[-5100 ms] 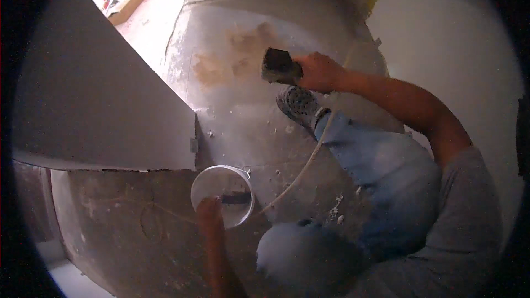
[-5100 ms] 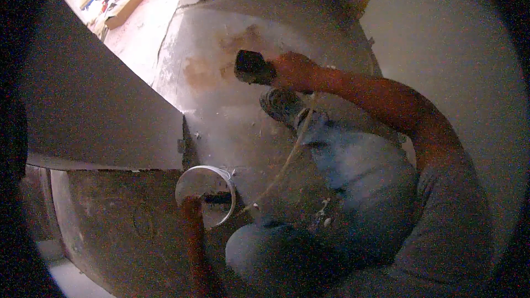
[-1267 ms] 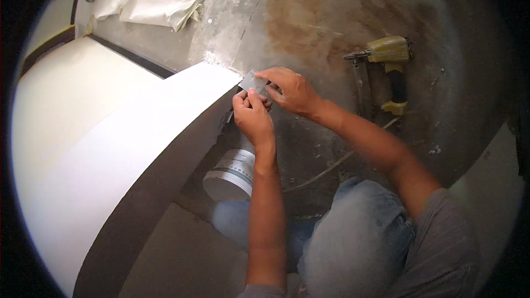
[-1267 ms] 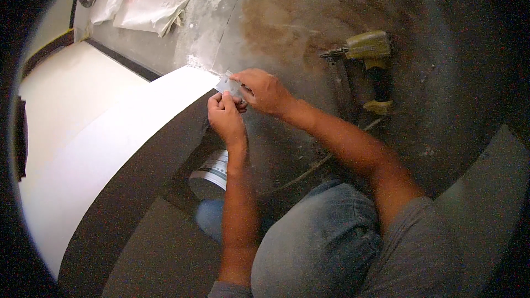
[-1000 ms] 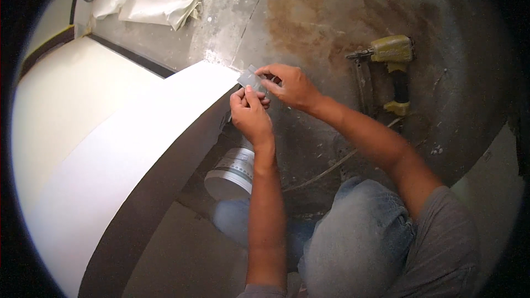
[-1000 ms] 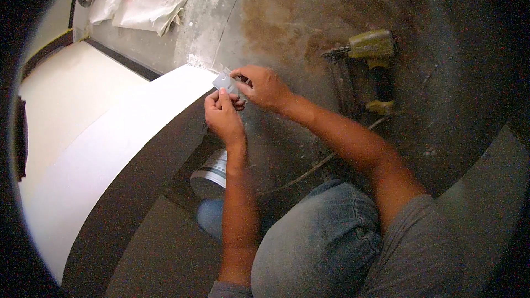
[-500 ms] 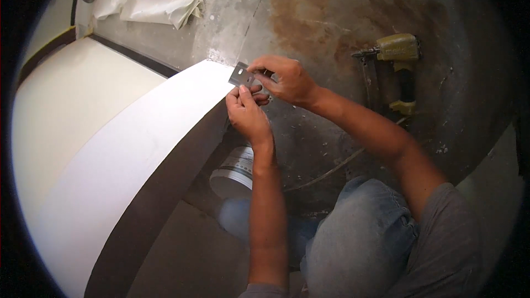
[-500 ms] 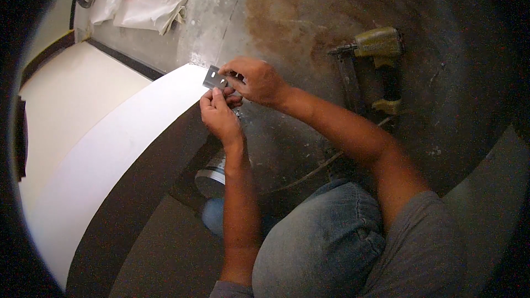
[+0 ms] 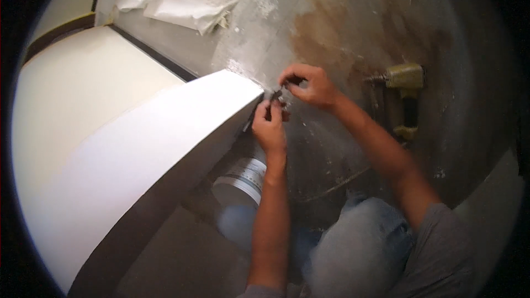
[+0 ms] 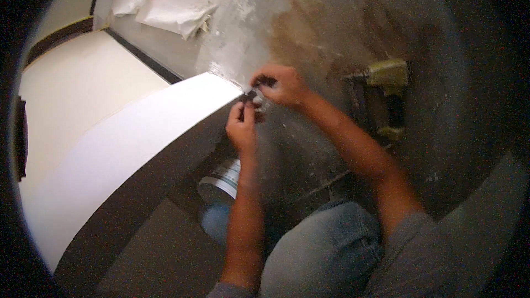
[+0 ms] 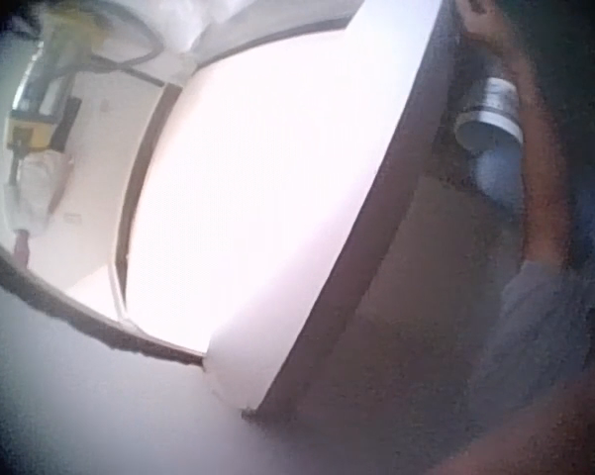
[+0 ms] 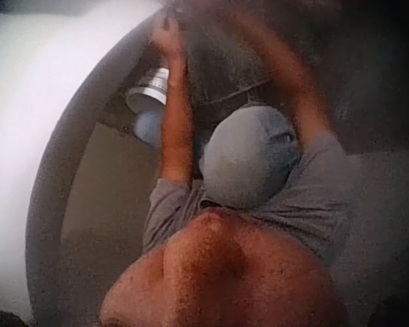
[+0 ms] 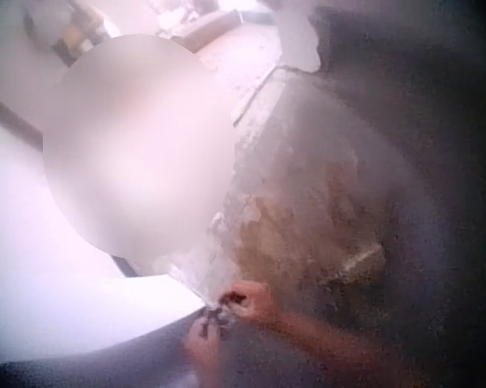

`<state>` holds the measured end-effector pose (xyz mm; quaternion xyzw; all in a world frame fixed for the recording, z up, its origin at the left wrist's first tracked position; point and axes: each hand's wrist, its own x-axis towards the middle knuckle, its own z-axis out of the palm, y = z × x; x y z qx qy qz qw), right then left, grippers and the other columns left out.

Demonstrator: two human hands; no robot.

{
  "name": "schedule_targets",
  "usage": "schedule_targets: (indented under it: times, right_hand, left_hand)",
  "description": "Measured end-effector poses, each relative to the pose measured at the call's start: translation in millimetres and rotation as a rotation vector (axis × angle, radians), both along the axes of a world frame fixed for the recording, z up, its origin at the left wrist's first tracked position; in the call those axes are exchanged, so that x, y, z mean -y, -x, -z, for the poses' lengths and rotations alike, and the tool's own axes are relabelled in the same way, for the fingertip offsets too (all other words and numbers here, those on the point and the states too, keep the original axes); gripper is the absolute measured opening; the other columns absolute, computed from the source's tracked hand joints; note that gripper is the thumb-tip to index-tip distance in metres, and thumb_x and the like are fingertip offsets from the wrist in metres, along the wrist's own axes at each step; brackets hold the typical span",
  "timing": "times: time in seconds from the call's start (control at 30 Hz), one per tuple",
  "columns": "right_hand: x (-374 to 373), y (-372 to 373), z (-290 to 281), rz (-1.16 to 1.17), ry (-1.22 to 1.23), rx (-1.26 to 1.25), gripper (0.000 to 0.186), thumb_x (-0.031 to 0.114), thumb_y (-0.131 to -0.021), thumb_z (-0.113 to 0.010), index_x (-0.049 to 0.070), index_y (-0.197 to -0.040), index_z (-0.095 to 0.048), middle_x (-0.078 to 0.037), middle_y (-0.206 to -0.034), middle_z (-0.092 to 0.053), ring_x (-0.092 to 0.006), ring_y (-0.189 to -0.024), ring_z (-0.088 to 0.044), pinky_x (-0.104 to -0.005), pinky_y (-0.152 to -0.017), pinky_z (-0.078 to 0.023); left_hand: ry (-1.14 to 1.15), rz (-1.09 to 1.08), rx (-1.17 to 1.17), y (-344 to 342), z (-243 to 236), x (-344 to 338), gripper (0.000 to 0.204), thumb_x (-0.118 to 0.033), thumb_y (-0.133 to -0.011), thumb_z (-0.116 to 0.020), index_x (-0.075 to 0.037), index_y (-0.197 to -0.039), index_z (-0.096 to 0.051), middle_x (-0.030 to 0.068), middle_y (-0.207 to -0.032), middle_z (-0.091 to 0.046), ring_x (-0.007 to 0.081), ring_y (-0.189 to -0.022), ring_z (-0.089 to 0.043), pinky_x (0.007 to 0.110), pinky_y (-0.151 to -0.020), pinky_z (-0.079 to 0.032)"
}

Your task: Installing a baseboard or trim piece at the base of a wall using putty and a nail gun.

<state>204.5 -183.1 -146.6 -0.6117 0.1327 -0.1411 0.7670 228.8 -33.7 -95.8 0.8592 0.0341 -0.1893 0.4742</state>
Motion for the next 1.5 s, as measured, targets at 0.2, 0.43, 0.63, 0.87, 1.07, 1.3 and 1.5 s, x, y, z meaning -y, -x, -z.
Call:
schedule_targets:
  times: [0.2,0.43,0.63,0.87,1.07,1.3,1.5]
  right_hand:
    - [-4.1,12.5,6.7,-0.125,0.279,0.060,0.020,-0.008,-0.072,-0.060,0.003,-0.088,-0.064,-0.009,-0.087,-0.064,-0.0204,-0.083,-0.063,-0.0302,-0.076,-0.049]
    - [-22.3,38.3,5.4,-0.159,0.288,0.088,0.021,-0.004,-0.066,-0.063,0.005,-0.084,-0.063,-0.012,-0.088,-0.063,-0.0286,-0.084,-0.062,-0.0363,-0.075,-0.050]
    - [-28.2,42.0,-4.7,-0.170,0.270,0.097,0.021,-0.007,-0.066,-0.062,0.005,-0.084,-0.063,-0.012,-0.092,-0.064,-0.0298,-0.089,-0.063,-0.0367,-0.077,-0.050]
    - [-39.2,48.2,-39.0,-0.294,0.203,0.092,0.027,-0.004,-0.070,-0.065,0.007,-0.095,-0.065,-0.011,-0.099,-0.064,-0.0282,-0.098,-0.061,-0.0386,-0.085,-0.048]
    - [-55.7,62.8,-44.2,-0.310,0.139,0.155,0.030,-0.003,-0.077,-0.063,0.006,-0.106,-0.065,-0.013,-0.110,-0.065,-0.0281,-0.104,-0.062,-0.0395,-0.091,-0.049]
    - [-61.7,84.4,-29.3,-0.404,0.099,-0.090,0.032,0.005,-0.085,-0.057,0.004,-0.117,-0.062,-0.017,-0.114,-0.064,-0.0293,-0.104,-0.062,-0.0387,-0.090,-0.050]
    - [-68.0,43.4,-17.8,-0.349,0.290,-0.164,0.058,0.008,-0.083,-0.058,0.004,-0.139,-0.042,-0.022,-0.137,-0.047,-0.0341,-0.122,-0.050,-0.0424,-0.103,-0.040]
  left_hand:
    - [-0.171,0.152,0.207,17.0,9.8,-16.6,0.010,-0.007,-0.085,-0.064,-0.003,-0.094,-0.067,0.0123,-0.081,-0.068,0.0239,-0.069,-0.067,0.034,-0.064,-0.051]
    - [-0.354,0.435,0.265,37.5,5.3,-27.7,0.010,-0.011,-0.086,-0.061,-0.004,-0.092,-0.065,0.0207,-0.085,-0.064,0.0381,-0.077,-0.063,0.043,-0.068,-0.049]
    - [-0.548,0.507,0.122,38.5,-8.4,-32.8,0.019,-0.020,-0.091,-0.059,-0.002,-0.093,-0.063,0.0218,-0.088,-0.064,0.0408,-0.083,-0.062,0.045,-0.069,-0.048]
    - [-0.581,0.553,0.214,39.1,-22.3,-50.2,0.030,-0.027,-0.090,-0.062,0.002,-0.083,-0.059,0.0253,-0.081,-0.060,0.0429,-0.080,-0.060,0.049,-0.068,-0.046]
    - [-0.501,0.647,0.374,46.4,-41.5,-77.4,0.017,-0.017,-0.091,-0.056,-0.003,-0.083,-0.059,0.0190,-0.077,-0.060,0.0388,-0.074,-0.060,0.048,-0.065,-0.046]
    - [-0.551,0.652,0.322,55.6,-76.8,-121.5,0.013,-0.014,-0.089,-0.060,-0.002,-0.093,-0.064,0.0171,-0.084,-0.064,0.0360,-0.079,-0.063,0.043,-0.069,-0.049]
    - [-0.602,0.560,0.135,60.2,-82.0,-144.4,0.016,-0.017,-0.089,-0.062,-0.002,-0.093,-0.064,0.0188,-0.082,-0.063,0.0376,-0.075,-0.062,0.043,-0.067,-0.048]
